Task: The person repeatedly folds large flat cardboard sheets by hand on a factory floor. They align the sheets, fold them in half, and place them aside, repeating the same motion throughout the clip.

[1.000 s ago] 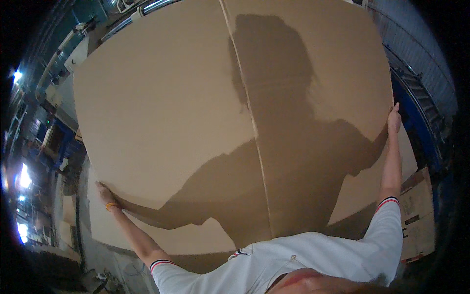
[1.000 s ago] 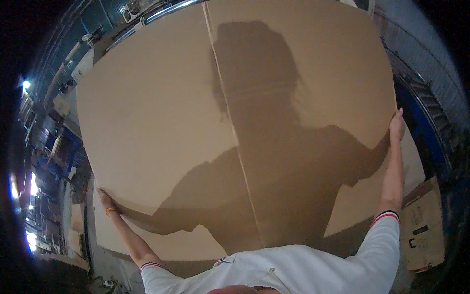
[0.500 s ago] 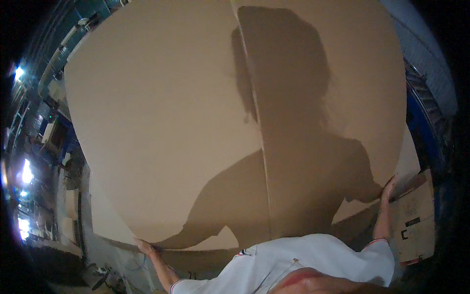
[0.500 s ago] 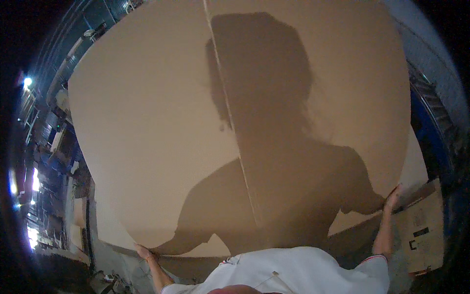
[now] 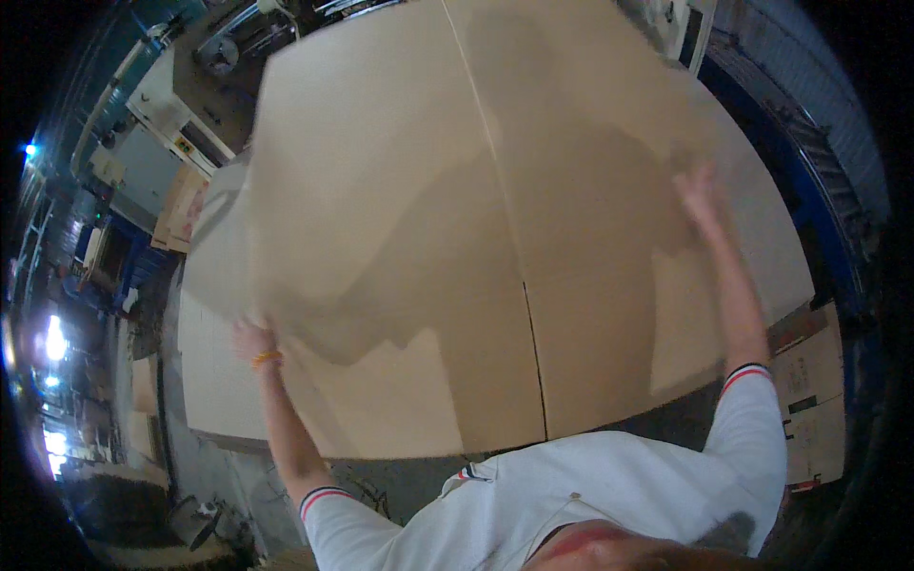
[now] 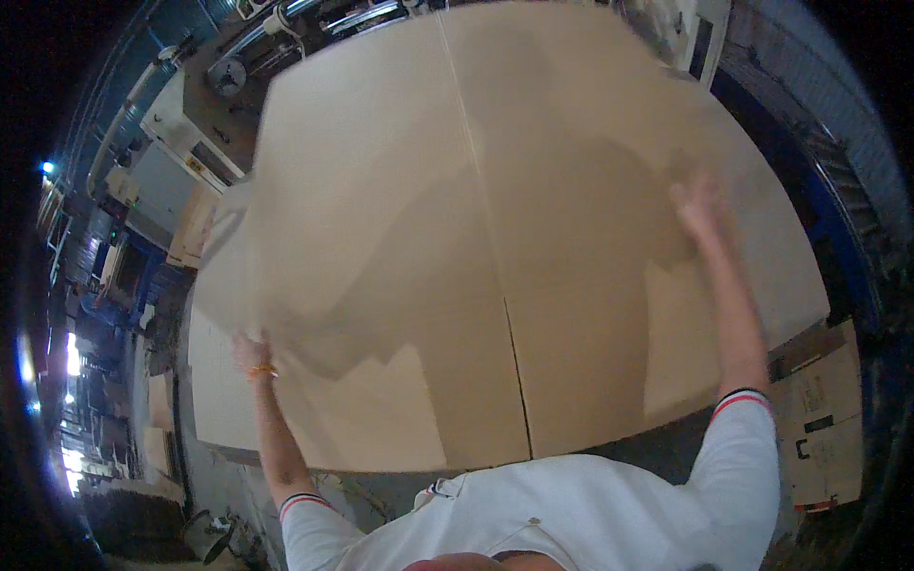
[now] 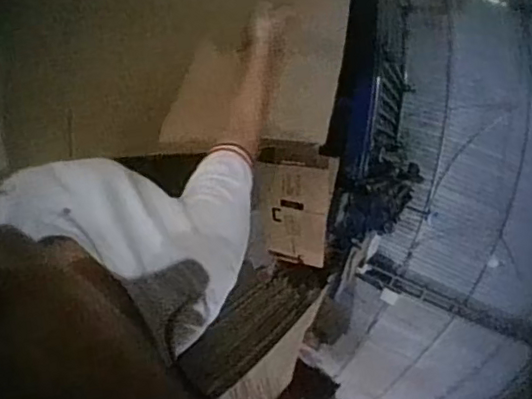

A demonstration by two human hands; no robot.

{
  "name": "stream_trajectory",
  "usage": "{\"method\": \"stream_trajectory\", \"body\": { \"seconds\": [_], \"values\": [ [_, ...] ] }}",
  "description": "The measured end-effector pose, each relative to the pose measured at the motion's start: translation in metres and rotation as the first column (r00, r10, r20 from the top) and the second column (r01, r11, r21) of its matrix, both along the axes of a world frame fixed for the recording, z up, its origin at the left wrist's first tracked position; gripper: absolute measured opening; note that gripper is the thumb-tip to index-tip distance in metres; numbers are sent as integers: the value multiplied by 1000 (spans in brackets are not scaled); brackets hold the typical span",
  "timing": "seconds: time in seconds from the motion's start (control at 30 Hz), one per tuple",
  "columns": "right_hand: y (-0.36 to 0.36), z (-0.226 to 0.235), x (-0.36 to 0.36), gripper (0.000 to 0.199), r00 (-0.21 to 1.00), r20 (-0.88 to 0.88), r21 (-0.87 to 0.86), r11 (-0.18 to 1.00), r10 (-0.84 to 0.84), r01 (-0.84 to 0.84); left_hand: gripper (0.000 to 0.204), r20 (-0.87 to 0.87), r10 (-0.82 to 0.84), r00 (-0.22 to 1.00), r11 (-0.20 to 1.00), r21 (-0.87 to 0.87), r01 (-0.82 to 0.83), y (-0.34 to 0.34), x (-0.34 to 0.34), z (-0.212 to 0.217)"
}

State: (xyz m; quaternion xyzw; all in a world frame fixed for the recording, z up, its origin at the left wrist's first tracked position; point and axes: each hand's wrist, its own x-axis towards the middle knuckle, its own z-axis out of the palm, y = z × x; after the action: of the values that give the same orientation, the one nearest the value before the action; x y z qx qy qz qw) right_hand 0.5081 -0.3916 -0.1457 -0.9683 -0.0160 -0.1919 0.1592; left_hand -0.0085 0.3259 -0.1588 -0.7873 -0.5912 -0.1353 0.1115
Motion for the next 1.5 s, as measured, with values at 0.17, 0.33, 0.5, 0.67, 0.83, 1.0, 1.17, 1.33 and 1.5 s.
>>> {"method": "stream_trajectory", "body": {
  "seconds": [0.17,0.33,0.5,0.67,0.83,1.0,1.17,1.33,1.5],
  "values": [
    [134,-97,-159,63,883,-269,-226,866,383,-445,62,-15,-469,883,873,-158,461,-185,-28,-109],
    [139,-114,-172,62,904,-211,-239,877,373,-417,46,203,-564,800,812,-41,583,-218,-30,-117],
    [146,-118,-165,59,907,-134,-261,869,399,-420,47,299,-614,731,767,5,642,-218,-38,-121],
    [126,-147,-218,52,822,81,-181,819,563,-544,74,309,-874,375,323,-208,923,-290,-52,-101],
    [58,-142,-379,68,532,-80,-4,533,843,-846,91,47,-923,382,349,-320,881,-310,-60,-94],
    [-17,-161,-397,76,748,-156,-159,731,645,-664,84,58,-954,293,275,-212,938,-270,-45,-88],
    [-43,-144,-351,74,785,20,-262,761,620,-594,67,-185,-983,20,24,-18,1000,-257,-54,-86],
    [-52,-127,-318,71,642,193,-340,664,742,-666,55,-461,-871,171,33,294,955,-216,-58,-47],
    [-40,-20,-316,64,618,340,-166,691,709,-703,62,-76,-939,335,318,181,931,-212,-36,33]
  ]
}}
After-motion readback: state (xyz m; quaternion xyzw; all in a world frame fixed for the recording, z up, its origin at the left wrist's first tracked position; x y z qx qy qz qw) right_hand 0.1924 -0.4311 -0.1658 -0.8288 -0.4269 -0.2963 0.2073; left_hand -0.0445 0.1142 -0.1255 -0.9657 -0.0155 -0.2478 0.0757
